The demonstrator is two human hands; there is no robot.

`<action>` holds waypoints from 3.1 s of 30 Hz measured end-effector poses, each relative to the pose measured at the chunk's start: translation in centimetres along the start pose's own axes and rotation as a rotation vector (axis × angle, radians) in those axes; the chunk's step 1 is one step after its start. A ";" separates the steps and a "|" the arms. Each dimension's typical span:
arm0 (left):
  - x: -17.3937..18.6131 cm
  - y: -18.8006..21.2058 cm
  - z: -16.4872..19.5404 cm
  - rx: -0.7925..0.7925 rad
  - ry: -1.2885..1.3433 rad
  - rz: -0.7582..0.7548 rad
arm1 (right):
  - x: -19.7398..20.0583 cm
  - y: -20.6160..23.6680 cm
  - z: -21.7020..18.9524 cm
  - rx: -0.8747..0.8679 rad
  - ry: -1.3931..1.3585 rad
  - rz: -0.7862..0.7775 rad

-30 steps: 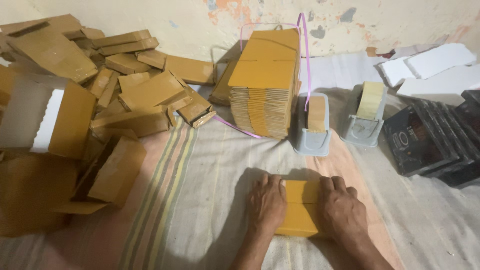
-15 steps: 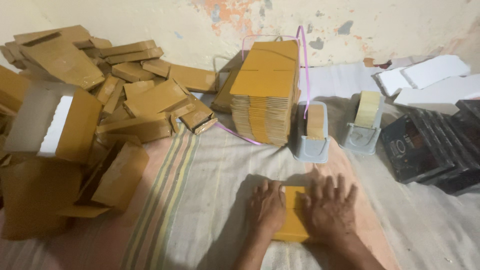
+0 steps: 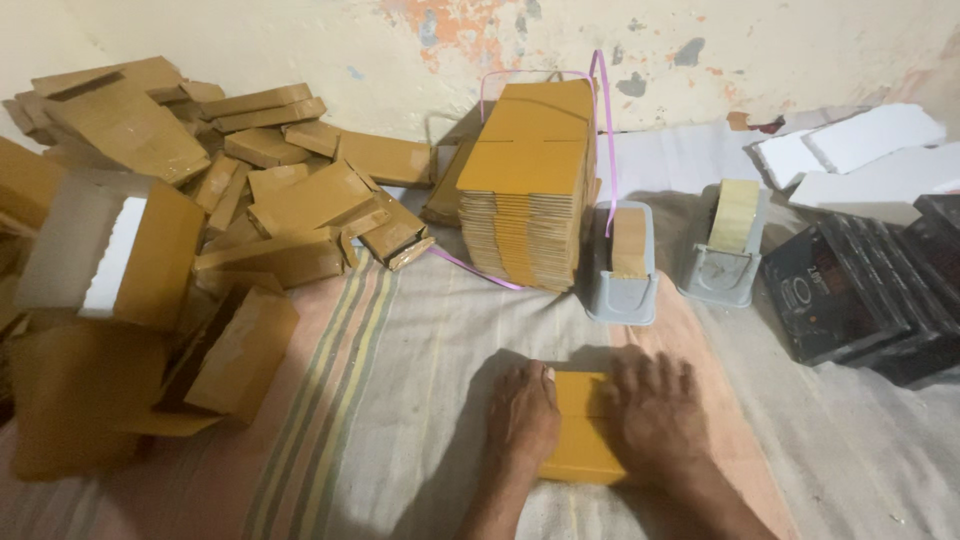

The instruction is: The person assembles small cardboard boxes by folding the flaps and pressing the edges to form the shape. They repeat this process for multiple boxes, stacking the finished ones nearby.

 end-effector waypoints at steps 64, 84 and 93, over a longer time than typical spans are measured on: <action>0.0 2.2 -0.9 -0.383 -0.141 0.157 | -0.2 3.6 -2.0 0.492 -0.199 0.173; 0.4 5.5 -3.1 -0.478 0.103 0.070 | 2.7 7.6 3.7 -0.019 -0.611 -0.088; -0.5 2.6 -4.4 -0.594 0.041 0.035 | 2.7 6.8 5.5 0.367 -0.498 0.112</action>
Point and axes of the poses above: each hand's wrist, its own y-axis away from the middle knuckle, its own x-axis out of the back of the hand, z = x × y, the point moved 1 cm from there along -y, towards the middle knuckle, and after that the axes turned 11 degrees about -y, right-handed, at the moved point
